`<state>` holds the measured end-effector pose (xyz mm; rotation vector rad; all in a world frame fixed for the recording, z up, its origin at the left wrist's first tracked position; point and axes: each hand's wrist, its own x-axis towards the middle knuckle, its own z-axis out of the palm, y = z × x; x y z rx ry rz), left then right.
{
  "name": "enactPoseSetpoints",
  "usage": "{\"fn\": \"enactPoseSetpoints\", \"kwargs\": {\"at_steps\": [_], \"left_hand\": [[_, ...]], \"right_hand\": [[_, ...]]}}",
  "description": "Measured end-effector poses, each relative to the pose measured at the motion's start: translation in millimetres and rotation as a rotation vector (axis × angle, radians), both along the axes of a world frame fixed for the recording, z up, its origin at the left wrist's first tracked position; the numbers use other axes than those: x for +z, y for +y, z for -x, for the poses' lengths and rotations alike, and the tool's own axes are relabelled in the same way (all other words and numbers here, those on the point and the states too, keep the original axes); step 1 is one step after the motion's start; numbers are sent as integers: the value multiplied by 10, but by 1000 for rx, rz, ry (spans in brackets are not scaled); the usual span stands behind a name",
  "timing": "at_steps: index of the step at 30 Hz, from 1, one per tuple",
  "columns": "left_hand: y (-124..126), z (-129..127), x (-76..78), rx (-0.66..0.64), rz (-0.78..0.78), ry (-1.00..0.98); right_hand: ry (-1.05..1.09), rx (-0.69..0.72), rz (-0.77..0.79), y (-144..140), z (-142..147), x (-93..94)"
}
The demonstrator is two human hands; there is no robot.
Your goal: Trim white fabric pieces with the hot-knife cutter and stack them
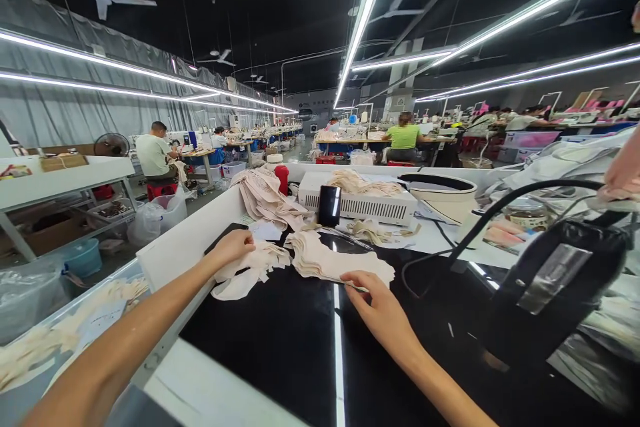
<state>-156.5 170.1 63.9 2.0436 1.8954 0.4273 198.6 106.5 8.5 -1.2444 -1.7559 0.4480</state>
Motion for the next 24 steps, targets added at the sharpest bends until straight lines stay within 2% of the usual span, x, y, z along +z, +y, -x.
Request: {"fn": "enactPoseSetpoints", "kwargs": {"at_steps": [7, 12, 24], "left_hand": [[47, 87, -161, 21, 4, -165], [10, 83, -257, 37, -41, -193], [-43, 88, -245, -3, -171, -131]], "right_hand": [[21, 125, 64, -279, 223, 49], [27, 177, 121, -415, 350, 50], [135, 292, 356, -553, 523, -5]]}}
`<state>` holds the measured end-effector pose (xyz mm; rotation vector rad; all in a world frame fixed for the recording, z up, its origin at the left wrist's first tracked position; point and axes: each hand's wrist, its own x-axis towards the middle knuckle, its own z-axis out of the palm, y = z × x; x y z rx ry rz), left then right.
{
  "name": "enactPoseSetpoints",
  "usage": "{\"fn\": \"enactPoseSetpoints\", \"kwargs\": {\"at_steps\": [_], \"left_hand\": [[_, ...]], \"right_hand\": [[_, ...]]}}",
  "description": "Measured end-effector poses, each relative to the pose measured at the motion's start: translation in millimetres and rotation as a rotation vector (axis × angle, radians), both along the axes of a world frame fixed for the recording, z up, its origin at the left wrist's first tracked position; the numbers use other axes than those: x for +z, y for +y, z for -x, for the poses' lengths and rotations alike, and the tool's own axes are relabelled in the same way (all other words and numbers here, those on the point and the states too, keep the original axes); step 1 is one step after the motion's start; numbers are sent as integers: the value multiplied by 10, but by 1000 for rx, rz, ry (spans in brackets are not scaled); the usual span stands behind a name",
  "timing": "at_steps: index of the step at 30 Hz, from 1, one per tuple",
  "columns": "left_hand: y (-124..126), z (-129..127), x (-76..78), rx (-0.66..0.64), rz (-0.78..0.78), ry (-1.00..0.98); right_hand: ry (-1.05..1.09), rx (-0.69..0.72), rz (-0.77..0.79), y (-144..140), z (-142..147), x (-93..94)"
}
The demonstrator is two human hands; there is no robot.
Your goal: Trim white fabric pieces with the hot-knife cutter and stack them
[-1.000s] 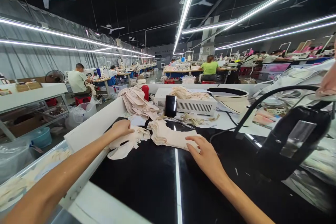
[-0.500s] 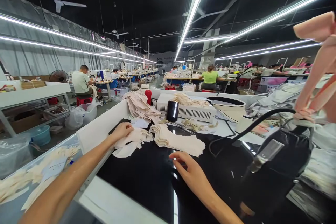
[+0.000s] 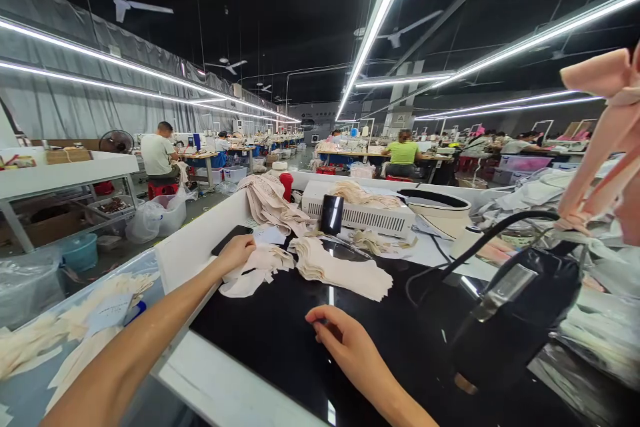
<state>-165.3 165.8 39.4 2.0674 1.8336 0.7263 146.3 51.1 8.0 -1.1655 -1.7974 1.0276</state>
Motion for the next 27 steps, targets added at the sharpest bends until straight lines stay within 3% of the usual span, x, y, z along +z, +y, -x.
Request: {"fn": "enactPoseSetpoints", "kwargs": {"at_steps": [5, 9, 15, 18, 20, 27], "left_hand": [[-119, -42, 114, -24, -67, -3], [-431, -251, 208, -123, -146, -12], [-1275, -754, 105, -463, -199, -8], [-1609, -911, -2, -675, -190, 36], [-1727, -942, -44, -740, -138, -7], [-1671, -858, -48, -435, 162, -574]], "right_hand": [[139, 39, 159, -76, 81, 37], [314, 62, 365, -213, 242, 40], [666, -38, 621, -348, 493, 33], [818, -154, 591, -327, 488, 19], [869, -221, 554, -339, 432, 29], [847, -214, 529, -614, 277, 200]]}}
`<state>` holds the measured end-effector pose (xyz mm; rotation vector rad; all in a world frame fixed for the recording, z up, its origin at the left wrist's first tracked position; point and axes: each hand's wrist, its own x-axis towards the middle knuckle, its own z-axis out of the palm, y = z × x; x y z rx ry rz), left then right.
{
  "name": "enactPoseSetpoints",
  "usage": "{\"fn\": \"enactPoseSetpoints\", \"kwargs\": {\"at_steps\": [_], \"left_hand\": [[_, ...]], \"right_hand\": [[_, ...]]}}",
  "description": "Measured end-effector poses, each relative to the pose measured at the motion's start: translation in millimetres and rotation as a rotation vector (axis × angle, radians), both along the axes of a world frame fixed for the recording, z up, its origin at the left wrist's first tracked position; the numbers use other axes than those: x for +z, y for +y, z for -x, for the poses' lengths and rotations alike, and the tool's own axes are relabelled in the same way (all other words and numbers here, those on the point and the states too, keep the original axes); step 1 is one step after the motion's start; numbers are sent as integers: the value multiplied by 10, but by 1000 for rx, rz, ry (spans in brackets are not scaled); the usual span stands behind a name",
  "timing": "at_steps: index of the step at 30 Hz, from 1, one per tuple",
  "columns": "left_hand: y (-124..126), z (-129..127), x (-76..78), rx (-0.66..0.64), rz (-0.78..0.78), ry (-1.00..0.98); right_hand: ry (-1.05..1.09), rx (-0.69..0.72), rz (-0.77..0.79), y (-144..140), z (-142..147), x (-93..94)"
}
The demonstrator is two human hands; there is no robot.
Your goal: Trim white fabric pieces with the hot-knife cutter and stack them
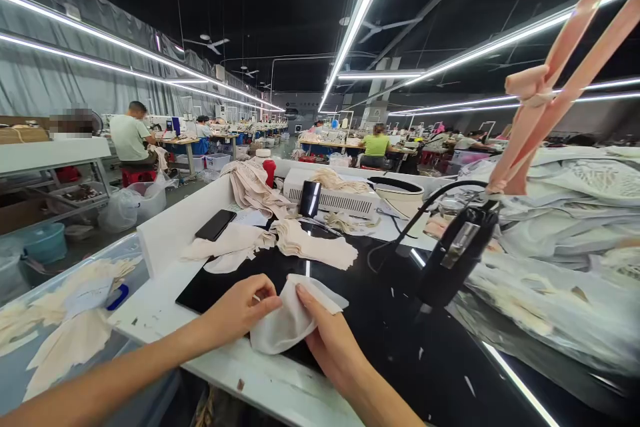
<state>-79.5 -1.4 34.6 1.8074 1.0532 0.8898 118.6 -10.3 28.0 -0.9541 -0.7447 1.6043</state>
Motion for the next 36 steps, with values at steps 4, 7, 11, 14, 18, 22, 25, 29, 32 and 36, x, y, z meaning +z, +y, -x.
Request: {"fn": "enactPoseSetpoints", "kwargs": {"at_steps": [4, 7, 11, 14, 18, 22, 25, 29, 32, 36], "left_hand": [[30, -142, -75, -17, 148, -180], [-32, -282, -118, -3, 205, -254], [-177, -364, -92, -5, 295, -335], [-270, -335, -30, -4, 320, -370], [-358, -253, 69, 23, 270, -356], [-451, -199, 146, 51, 232, -283], [-529, -192, 201, 61, 219, -239], [-613, -220, 269, 80, 197, -195], [-648, -261, 302, 88, 174, -170], [-685, -336, 328, 80, 200, -146]], "right_hand": [[-77, 75, -51, -151, 14, 9], [-185, 101, -107, -226, -8, -14], [-205, 148, -114, -298, -90, 16], [-199, 175, -144, -339, -168, 59], [-230, 196, -157, -377, -276, 71], [-256, 250, -151, -430, -340, 34], [-271, 303, -161, -491, -349, 26], [-302, 360, -169, -606, -365, 67], [-332, 379, -167, -706, -409, 101], [-357, 367, -172, -836, -501, 110]]}}
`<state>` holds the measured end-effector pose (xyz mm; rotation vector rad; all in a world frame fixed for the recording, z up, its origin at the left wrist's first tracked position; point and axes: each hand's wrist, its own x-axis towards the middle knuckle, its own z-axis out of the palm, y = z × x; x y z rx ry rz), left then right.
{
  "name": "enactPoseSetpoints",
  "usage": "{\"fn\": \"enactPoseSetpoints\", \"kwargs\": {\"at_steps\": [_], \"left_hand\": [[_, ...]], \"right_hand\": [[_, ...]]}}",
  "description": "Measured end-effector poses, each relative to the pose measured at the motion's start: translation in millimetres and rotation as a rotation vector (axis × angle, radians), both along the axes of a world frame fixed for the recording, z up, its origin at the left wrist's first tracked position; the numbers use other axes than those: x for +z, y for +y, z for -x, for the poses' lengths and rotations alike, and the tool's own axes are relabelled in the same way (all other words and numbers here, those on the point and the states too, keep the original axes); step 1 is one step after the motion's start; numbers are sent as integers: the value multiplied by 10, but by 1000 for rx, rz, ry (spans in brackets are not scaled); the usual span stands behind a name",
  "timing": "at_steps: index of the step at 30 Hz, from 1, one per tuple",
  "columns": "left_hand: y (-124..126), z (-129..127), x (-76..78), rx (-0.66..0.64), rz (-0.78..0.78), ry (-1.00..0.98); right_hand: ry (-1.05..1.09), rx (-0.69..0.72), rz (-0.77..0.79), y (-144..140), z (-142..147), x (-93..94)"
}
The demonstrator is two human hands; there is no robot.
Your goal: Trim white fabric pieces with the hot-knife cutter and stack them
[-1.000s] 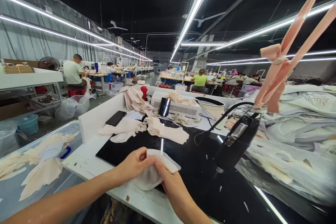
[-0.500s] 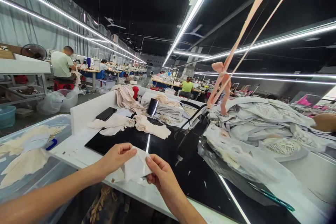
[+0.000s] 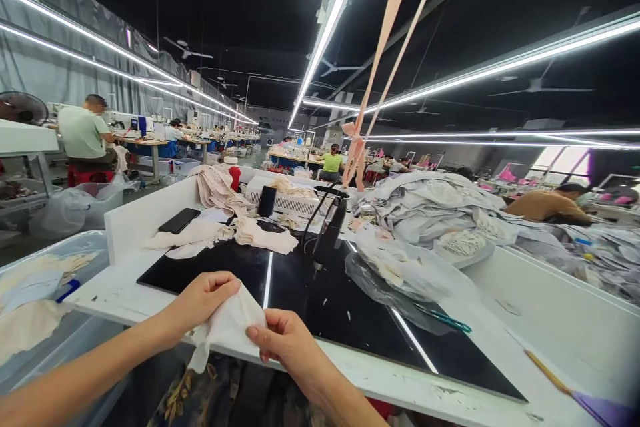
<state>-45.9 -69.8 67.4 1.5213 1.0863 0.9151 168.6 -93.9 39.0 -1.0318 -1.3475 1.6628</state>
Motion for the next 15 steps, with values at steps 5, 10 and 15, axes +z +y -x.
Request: {"fn": "enactPoseSetpoints", "kwargs": {"at_steps": [5, 10, 15], "left_hand": [[-55, -137, 46, -21, 47, -12], [-71, -289, 74, -94, 46, 4], [-86, -443, 66, -169, 47, 68]], "right_hand": [[22, 25, -13, -136, -122, 30], [63, 58, -39, -236, -268, 50], [134, 78, -23, -320, -408, -71]]}}
